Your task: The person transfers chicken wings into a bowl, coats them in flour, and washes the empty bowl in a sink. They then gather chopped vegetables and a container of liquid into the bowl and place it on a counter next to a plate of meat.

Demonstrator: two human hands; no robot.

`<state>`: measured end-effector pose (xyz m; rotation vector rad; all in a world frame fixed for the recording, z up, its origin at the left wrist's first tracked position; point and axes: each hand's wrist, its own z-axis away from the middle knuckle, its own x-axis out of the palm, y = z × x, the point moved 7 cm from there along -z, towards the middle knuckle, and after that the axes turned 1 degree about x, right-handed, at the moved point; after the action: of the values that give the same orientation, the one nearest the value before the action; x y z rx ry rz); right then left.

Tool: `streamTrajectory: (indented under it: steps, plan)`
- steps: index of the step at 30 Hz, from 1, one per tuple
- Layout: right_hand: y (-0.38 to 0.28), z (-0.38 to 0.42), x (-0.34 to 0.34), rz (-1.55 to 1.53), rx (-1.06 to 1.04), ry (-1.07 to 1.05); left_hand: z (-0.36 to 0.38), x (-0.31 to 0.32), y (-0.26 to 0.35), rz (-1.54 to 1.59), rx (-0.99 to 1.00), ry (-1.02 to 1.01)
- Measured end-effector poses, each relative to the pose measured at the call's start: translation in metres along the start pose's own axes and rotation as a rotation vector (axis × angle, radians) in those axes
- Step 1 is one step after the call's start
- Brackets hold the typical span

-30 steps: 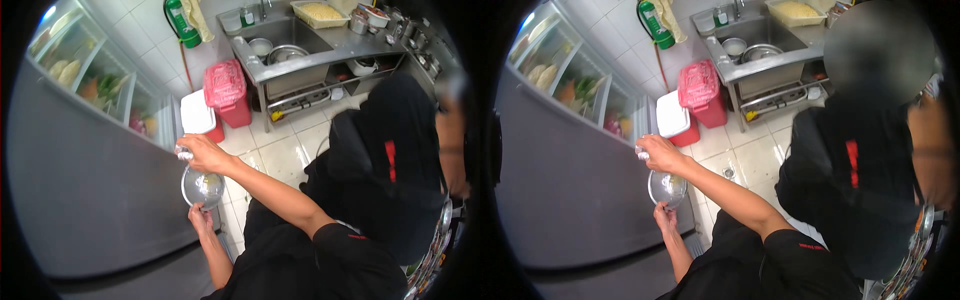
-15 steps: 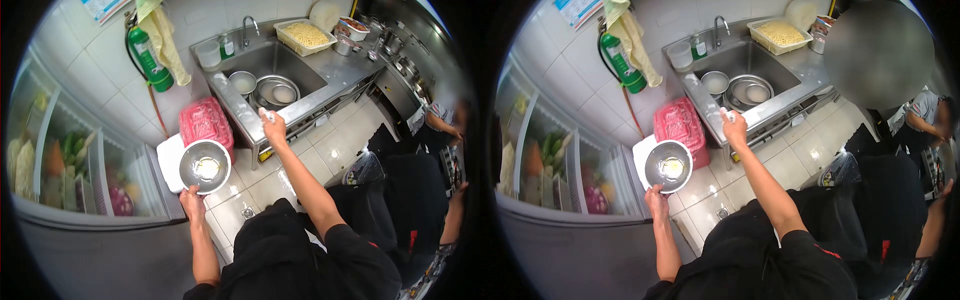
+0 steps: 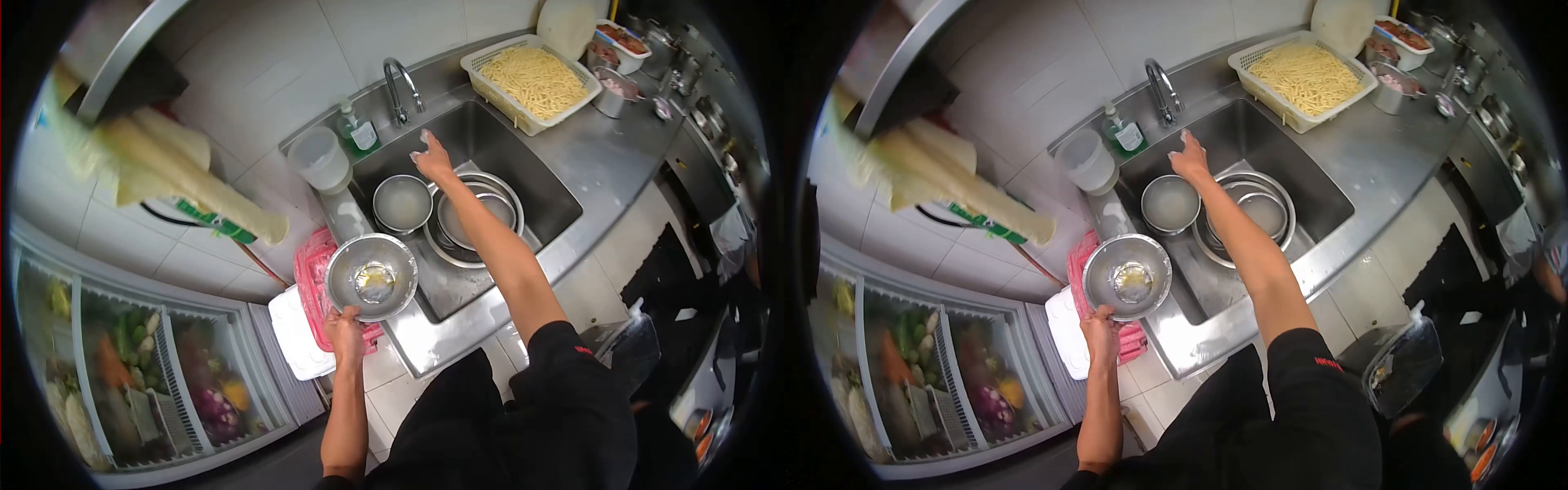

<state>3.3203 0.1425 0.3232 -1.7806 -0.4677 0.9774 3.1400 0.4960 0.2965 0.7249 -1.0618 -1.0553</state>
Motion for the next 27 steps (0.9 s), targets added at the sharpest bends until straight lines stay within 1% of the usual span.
streamTrajectory:
  steps: [1, 2, 3, 4, 6, 7, 8, 10, 11, 12, 14, 15, 16, 17, 18, 19, 20, 22, 23, 24, 25, 26, 27]
  plan:
    - [0.006, -0.024, 0.013, -0.013, 0.018, -0.01, -0.016, 0.008, -0.006, -0.04, 0.006, 0.04]
    - [0.01, -0.045, 0.026, 0.061, 0.051, -0.071, -0.025, 0.023, -0.005, -0.059, 0.001, 0.053]
    - [0.014, -0.063, 0.037, 0.135, 0.077, -0.132, -0.035, 0.04, -0.004, -0.053, -0.015, 0.05]
    - [0.01, -0.078, 0.038, 0.126, 0.083, -0.14, -0.046, 0.055, -0.004, -0.043, -0.027, 0.046]
    - [0.014, -0.089, 0.059, 0.195, 0.306, -0.524, -0.071, 0.071, -0.015, -0.064, -0.056, 0.041]
    - [0.017, -0.095, 0.07, 0.216, 0.158, -0.447, -0.08, 0.078, -0.021, -0.09, -0.1, 0.075]
    - [0.028, -0.096, 0.083, 0.213, 0.165, -0.459, -0.089, 0.083, -0.027, -0.116, -0.146, 0.109]
    - [0.029, -0.089, 0.102, 0.331, -0.216, -0.532, -0.117, 0.099, -0.041, -0.128, -0.179, 0.111]
    - [0.034, -0.077, 0.094, 0.375, -0.23, -0.588, -0.134, 0.107, -0.051, -0.148, -0.187, 0.079]
    - [0.038, -0.08, 0.083, 0.386, -0.208, -0.596, -0.147, 0.114, -0.062, -0.17, -0.195, 0.045]
    - [0.053, -0.084, 0.075, 0.011, -0.084, -0.78, -0.165, 0.143, -0.066, -0.178, -0.188, 0.074]
    - [0.049, -0.088, 0.056, -0.006, -0.353, -0.531, -0.18, 0.153, -0.075, -0.192, -0.185, 0.037]
    - [0.049, -0.082, 0.047, 0.013, -0.341, -0.532, -0.194, 0.164, -0.083, -0.201, -0.18, 0.0]
    - [0.062, -0.072, 0.039, -0.185, 0.041, -0.541, -0.198, 0.18, -0.083, -0.242, -0.226, -0.006]
    - [0.075, -0.057, 0.034, -0.382, 0.416, -0.525, -0.208, 0.194, -0.089, -0.21, -0.205, -0.054]
    - [0.079, -0.05, 0.03, -0.489, 0.423, -0.44, -0.212, 0.208, -0.09, -0.224, -0.191, -0.06]
    - [0.08, -0.045, 0.027, -0.482, 0.418, -0.43, -0.217, 0.22, -0.09, -0.243, -0.174, -0.066]
    - [0.093, -0.04, 0.011, -0.055, 0.457, -0.323, -0.227, 0.242, -0.087, -0.275, -0.131, -0.11]
    - [0.103, -0.034, 0.011, -0.056, 0.455, -0.31, -0.232, 0.253, -0.085, -0.311, -0.092, -0.142]
    - [0.111, -0.029, 0.012, -0.046, 0.409, -0.31, -0.237, 0.26, -0.083, -0.312, -0.091, -0.154]
    - [0.12, -0.022, 0.014, -0.033, 0.363, -0.311, -0.243, 0.267, -0.078, -0.418, -0.013, -0.185]
    - [0.119, -0.015, 0.015, -0.079, 0.187, -0.312, -0.249, 0.275, -0.073, -0.521, 0.066, -0.212]
    - [0.114, -0.004, 0.013, -0.122, 0.011, -0.316, -0.253, 0.281, -0.072, -0.517, 0.066, -0.217]
